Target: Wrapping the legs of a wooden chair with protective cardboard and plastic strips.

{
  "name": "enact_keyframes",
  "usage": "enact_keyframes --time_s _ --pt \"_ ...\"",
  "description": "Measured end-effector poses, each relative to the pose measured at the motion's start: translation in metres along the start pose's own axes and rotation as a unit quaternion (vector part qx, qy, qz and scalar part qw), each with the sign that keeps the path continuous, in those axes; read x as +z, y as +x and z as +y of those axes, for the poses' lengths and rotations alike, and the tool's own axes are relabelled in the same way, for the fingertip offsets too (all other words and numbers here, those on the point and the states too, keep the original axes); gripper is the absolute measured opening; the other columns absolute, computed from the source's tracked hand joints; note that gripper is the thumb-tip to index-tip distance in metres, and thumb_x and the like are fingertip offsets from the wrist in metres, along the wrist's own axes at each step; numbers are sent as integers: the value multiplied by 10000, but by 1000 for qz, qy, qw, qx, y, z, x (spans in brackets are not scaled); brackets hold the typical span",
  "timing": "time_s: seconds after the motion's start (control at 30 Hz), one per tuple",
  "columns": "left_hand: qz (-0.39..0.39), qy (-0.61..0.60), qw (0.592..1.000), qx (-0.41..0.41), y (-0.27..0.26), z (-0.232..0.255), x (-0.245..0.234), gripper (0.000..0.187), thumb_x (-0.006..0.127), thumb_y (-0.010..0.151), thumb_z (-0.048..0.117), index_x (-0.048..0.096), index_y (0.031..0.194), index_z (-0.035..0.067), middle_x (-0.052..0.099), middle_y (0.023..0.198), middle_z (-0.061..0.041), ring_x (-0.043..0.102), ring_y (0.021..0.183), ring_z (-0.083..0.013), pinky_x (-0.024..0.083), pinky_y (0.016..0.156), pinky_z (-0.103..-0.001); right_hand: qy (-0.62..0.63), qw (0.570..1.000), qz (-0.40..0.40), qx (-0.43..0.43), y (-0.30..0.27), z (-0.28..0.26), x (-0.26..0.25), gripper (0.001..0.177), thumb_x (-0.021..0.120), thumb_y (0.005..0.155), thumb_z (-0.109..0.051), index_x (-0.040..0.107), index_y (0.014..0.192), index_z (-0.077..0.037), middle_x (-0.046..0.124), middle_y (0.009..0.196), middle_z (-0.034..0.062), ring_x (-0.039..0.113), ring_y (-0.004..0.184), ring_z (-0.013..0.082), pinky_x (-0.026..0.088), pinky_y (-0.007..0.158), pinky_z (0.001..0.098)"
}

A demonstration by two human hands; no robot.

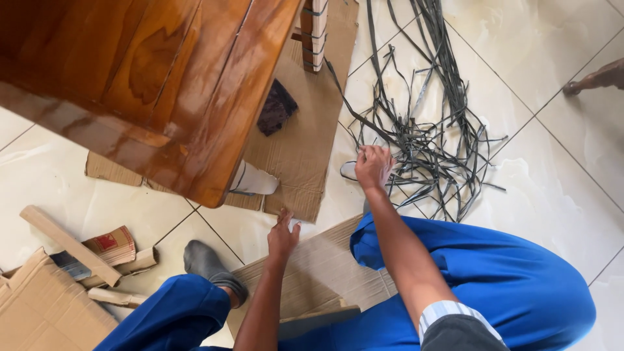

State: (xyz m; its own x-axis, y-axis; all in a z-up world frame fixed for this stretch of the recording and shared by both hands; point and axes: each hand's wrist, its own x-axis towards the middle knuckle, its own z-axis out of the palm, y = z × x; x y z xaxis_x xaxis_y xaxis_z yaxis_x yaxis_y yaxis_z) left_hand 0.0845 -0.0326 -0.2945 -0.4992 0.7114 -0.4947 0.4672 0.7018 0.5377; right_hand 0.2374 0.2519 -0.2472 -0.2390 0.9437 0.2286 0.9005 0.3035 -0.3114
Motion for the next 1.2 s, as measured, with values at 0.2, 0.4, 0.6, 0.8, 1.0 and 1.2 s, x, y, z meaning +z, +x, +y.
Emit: enact_keyframes --time_s 0.2,0.4,0.6,0.8,1.0,1.2 --pt "26 -58 998 15 -10 17 -15 464 625 921 346 684 1329 133 571 1502 -143 621 1266 -412 523 1013 -587 294 956 -4 1 -21 -53 -14 144 742 937 -185 746 1079 -203 770 882 33 745 801 247 582 754 379" --pt "96 -183 976 -62 12 11 -2 384 655 938 503 730 1250 292 745 1233 -32 705 1133 -311 577 938 -489 690 596 -349 216 -17 -93 -39 252 678 989 -58 673 1240 -42 770 955 121 776 790 142 649 788 266" --pt "125 -473 872 29 -9 77 -71 308 686 991 321 763 1226 138 748 848 -159 707 800 -217 618 801 -405 668 538 -474 199 -26 -104 -45 244 644 989 -24 700 1224 8 755 905 132 728 704 109 606 677 238" --pt "212 -505 837 -10 -11 82 -86 234 719 958 289 794 1087 108 730 773 -120 714 717 -182 615 677 -401 637 591 -459 185 -31 -125 -52 179 666 1003 -120 710 1165 -58 625 782 -21 447 525 -6 341 418 112" --pt "387 -553 738 9 -26 93 -143 176 630 1035 183 744 944 84 613 677 -24 565 650 -96 520 641 -279 581 733 -331 129 -12 -178 -90 91 715 1003 -204 709 1040 -121 581 752 -36 374 519 -5 290 440 150" --pt "367 -558 737 102 -9 95 -206 256 604 1070 221 689 1255 65 730 1047 -142 649 957 -191 559 843 -376 558 779 -283 40 -6 -223 -110 55 672 1014 -139 721 1020 -114 604 792 -5 426 584 10 325 498 156"
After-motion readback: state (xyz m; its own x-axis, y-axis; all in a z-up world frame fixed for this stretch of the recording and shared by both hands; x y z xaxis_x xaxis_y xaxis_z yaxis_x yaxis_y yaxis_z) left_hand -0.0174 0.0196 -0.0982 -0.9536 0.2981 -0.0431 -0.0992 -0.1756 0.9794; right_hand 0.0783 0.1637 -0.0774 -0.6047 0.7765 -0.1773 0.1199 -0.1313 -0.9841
